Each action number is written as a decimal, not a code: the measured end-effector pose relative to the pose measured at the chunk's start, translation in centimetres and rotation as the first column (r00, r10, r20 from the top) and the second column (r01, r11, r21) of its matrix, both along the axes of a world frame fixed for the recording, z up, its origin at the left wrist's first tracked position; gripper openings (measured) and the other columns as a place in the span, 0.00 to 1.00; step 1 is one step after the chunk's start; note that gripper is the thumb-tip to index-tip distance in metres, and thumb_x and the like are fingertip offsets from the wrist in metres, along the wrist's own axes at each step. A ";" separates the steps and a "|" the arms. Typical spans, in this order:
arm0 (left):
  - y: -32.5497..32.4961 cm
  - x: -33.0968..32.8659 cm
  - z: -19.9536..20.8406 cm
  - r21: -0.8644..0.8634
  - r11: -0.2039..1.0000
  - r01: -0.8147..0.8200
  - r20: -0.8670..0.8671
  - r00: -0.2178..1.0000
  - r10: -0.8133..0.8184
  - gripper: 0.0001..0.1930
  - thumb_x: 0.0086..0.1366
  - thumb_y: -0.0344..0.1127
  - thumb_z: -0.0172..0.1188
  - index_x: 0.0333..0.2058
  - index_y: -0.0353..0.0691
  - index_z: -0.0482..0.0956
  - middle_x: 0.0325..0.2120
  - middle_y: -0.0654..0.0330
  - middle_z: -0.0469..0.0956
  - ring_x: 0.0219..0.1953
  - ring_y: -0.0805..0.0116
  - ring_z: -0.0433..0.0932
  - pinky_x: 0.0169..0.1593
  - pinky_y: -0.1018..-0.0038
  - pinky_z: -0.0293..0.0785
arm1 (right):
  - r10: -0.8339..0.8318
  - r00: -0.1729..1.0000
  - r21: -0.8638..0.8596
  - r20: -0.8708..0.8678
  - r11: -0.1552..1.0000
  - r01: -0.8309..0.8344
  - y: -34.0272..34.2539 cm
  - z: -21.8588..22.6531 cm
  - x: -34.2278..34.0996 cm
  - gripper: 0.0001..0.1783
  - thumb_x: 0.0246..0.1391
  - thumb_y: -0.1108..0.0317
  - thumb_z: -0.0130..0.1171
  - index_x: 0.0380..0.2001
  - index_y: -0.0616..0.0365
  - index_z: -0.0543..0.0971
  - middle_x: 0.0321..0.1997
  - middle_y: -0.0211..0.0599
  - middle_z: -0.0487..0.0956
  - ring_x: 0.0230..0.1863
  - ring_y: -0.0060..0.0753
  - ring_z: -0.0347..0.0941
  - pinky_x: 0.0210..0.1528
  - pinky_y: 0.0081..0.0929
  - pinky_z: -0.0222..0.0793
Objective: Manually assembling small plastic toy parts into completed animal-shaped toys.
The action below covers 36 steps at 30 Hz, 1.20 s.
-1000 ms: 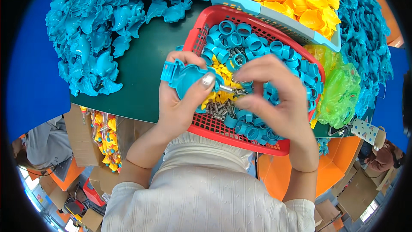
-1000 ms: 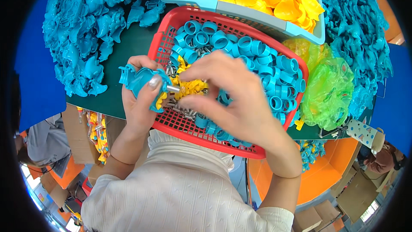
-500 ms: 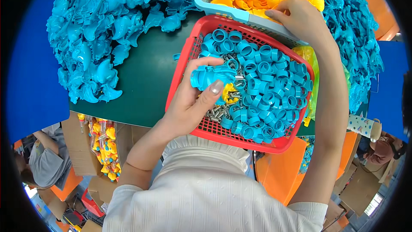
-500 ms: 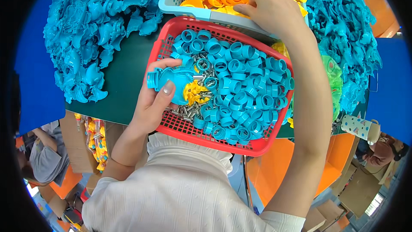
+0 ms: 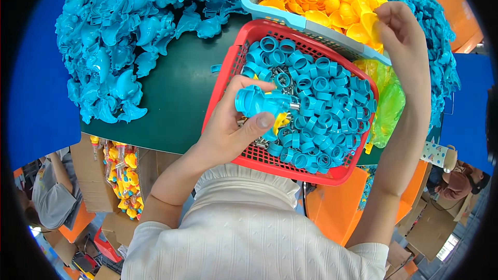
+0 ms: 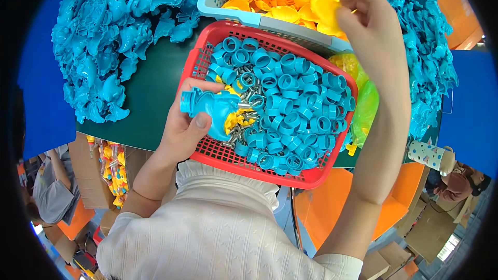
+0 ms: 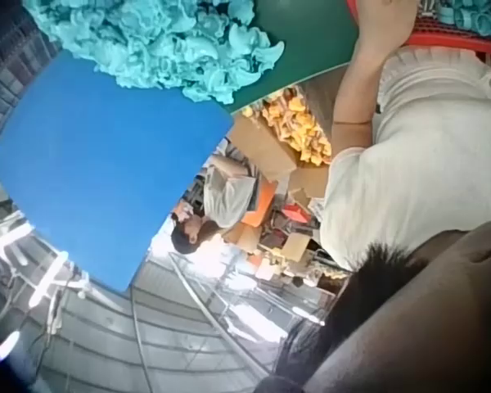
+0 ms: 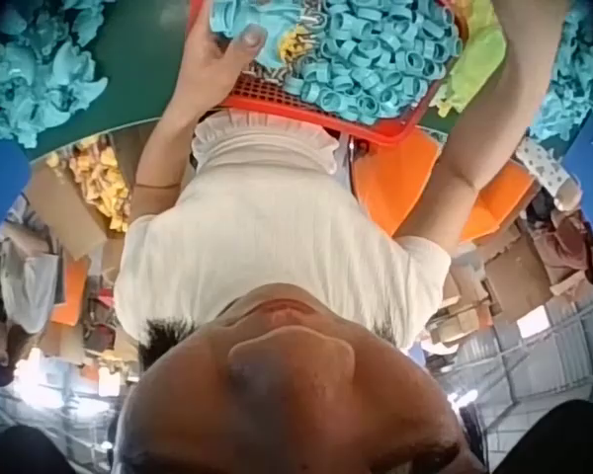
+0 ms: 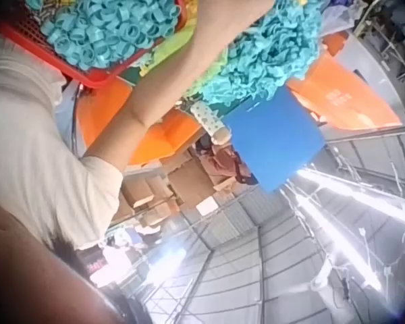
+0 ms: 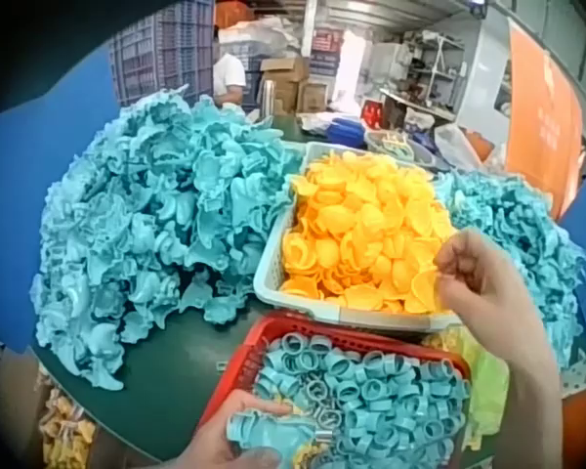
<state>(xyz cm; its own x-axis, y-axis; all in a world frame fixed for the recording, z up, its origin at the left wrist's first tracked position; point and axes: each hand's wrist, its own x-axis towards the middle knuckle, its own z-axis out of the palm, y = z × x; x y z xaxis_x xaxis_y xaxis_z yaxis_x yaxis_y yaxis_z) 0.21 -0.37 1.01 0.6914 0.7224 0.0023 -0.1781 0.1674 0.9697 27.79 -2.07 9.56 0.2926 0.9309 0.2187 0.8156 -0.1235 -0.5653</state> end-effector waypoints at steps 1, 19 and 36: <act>0.1 -0.3 0.0 0.033 0.999 0.020 0.008 1.000 -0.021 0.22 0.61 0.44 0.56 0.48 0.37 0.62 0.32 0.65 0.69 0.31 0.83 0.68 0.35 0.85 0.66 | 0.033 0.968 0.100 -0.250 0.995 -0.008 -0.6 0.0 -2.2 0.09 0.47 0.78 0.48 0.33 0.63 0.74 0.29 0.27 0.70 0.29 0.13 0.64 0.29 0.12 0.59; -0.2 -0.4 -0.6 0.011 1.000 0.006 0.048 0.999 -0.006 0.37 0.53 0.62 0.53 0.47 0.34 0.62 0.40 0.60 0.68 0.43 0.77 0.69 0.44 0.79 0.67 | 0.412 0.767 0.285 -0.492 0.909 -0.305 -3.6 -5.3 -9.7 0.18 0.51 0.79 0.51 0.47 0.64 0.66 0.38 0.40 0.72 0.38 0.27 0.72 0.40 0.22 0.71; -0.5 0.1 -0.6 -0.021 0.997 -0.079 -0.007 0.997 0.079 0.37 0.47 0.63 0.59 0.43 0.37 0.62 0.36 0.65 0.69 0.38 0.80 0.69 0.40 0.83 0.67 | 0.320 0.920 0.407 -0.225 0.889 -0.209 -3.6 -6.2 -12.2 0.12 0.37 0.85 0.56 0.28 0.60 0.71 0.29 0.35 0.73 0.31 0.25 0.69 0.32 0.17 0.62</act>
